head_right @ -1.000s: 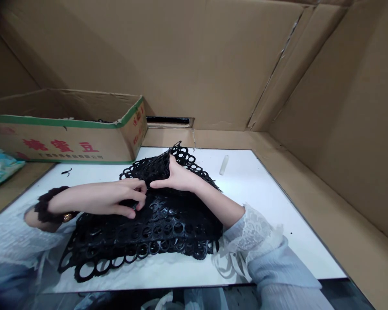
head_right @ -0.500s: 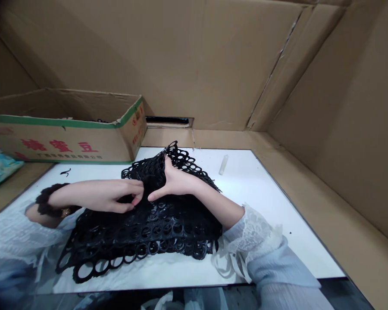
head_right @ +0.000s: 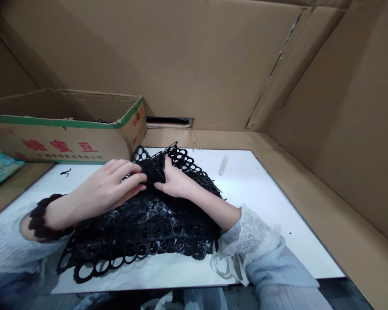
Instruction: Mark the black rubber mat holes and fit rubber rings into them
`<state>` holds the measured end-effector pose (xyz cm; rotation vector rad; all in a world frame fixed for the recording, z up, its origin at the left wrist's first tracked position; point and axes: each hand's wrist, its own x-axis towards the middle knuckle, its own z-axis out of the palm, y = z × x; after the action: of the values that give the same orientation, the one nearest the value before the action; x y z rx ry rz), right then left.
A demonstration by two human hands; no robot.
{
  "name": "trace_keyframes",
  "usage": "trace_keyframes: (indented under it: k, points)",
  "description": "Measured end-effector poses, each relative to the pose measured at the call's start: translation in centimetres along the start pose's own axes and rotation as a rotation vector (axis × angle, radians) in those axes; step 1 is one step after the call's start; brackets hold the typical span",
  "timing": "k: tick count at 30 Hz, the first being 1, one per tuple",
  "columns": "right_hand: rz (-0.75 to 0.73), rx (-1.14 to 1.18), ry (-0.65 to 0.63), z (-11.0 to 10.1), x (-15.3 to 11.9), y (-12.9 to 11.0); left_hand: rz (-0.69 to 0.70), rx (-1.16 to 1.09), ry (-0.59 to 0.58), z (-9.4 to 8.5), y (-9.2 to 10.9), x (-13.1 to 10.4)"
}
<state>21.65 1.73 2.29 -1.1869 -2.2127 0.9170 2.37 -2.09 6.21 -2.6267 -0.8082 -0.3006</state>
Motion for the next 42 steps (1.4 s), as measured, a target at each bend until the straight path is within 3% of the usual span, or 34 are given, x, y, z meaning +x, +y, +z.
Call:
trace_keyframes:
  k: [2, 5, 9, 16, 21, 25, 27, 28, 34, 37, 42]
  points:
    - [0.028, 0.010, 0.013, -0.2, 0.1, 0.1, 0.026, -0.168, -0.111, -0.1, 0.1, -0.5]
    - [0.075, 0.004, 0.003, -0.4, 0.2, 0.1, 0.050, -0.350, -0.378, 0.5, 0.1, -1.3]
    - [0.084, 0.012, -0.013, -0.3, 0.2, 0.2, 0.044, -0.407, -0.474, 1.2, 0.2, -1.7]
    - [0.107, 0.069, -0.056, -0.6, 0.1, 0.4, 0.112, -0.242, -0.386, 0.2, 1.5, -1.2]
    - [-0.011, 0.115, -0.229, -1.1, -0.1, 0.3, 0.002, 0.111, -0.174, 0.9, 0.9, -0.3]
    - [-0.003, 0.058, -0.163, -0.8, -0.1, -0.1, 0.006, 0.223, 0.038, 1.0, 0.2, 0.1]
    - [0.055, 0.056, -0.118, -0.8, 0.0, -0.2, 0.007, 0.151, 0.123, 0.6, 0.2, 0.0]
    - [0.076, 0.059, -0.106, -0.8, 0.1, -0.2, 0.009, 0.084, 0.113, 0.3, 0.3, -0.2]
    - [0.114, 0.080, -0.093, -0.9, 0.3, 0.0, 0.160, -0.340, -0.432, -0.3, 1.6, -1.4]
    - [0.125, 0.082, -0.088, -0.9, 0.3, -0.1, 0.129, -0.349, -0.495, -0.3, 2.0, -1.8]
    - [0.136, 0.063, -0.106, -0.9, 0.2, -0.1, 0.128, -0.400, -0.464, -0.7, 1.6, -2.3]
